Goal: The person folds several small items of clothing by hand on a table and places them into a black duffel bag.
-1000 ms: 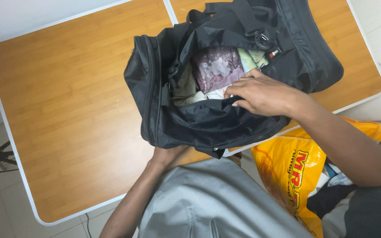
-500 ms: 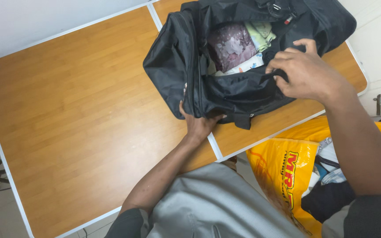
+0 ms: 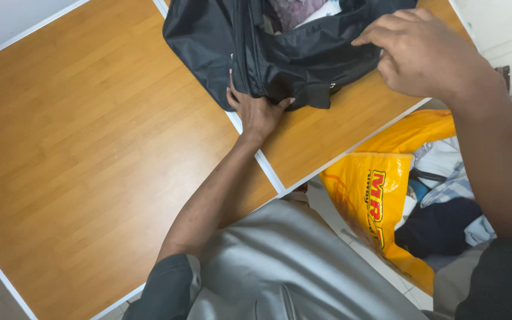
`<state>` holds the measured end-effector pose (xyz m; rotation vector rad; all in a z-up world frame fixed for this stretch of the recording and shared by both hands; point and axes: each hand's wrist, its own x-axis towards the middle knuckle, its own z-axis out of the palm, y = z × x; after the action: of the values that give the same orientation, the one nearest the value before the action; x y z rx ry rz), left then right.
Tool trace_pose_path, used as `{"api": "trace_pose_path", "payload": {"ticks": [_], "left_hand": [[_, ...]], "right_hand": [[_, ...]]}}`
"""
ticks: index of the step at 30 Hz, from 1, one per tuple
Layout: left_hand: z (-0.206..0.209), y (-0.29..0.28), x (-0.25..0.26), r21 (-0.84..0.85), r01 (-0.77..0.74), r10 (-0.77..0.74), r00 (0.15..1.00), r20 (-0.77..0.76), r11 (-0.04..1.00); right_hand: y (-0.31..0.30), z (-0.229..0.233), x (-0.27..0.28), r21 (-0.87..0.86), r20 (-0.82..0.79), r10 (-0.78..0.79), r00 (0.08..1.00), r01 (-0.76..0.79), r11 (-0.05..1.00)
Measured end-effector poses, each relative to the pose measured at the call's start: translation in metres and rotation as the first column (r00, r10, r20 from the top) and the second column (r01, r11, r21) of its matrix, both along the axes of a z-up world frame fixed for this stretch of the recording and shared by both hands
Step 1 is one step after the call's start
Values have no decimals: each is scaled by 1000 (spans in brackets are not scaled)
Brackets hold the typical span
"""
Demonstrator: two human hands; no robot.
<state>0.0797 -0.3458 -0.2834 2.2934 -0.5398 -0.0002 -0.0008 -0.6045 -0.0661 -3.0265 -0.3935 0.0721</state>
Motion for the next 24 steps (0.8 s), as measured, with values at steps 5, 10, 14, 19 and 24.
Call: {"api": "trace_pose_path", "payload": {"ticks": [5, 10, 14, 19, 24], "left_hand": [[37, 11, -49, -170, -14, 11, 1000, -21, 985], [104, 18, -121, -310, 119, -119, 993, 20, 943], [129, 9, -130, -351, 487, -494, 866, 75, 800], [150, -10, -129, -433, 650, -696, 715, 69, 625], [171, -34, -134, -439, 768, -811, 569, 136, 466]], "right_hand": [[23, -22, -19, 127, -87, -40, 995, 51, 991], [47, -39, -38, 399, 35, 30, 999, -41, 916], [51, -31, -60, 507, 16, -53, 998, 38, 861], [37, -11, -100, 603, -51, -67, 996, 84, 794], [27, 2, -156, 520, -118, -219, 969, 248, 817]]}}
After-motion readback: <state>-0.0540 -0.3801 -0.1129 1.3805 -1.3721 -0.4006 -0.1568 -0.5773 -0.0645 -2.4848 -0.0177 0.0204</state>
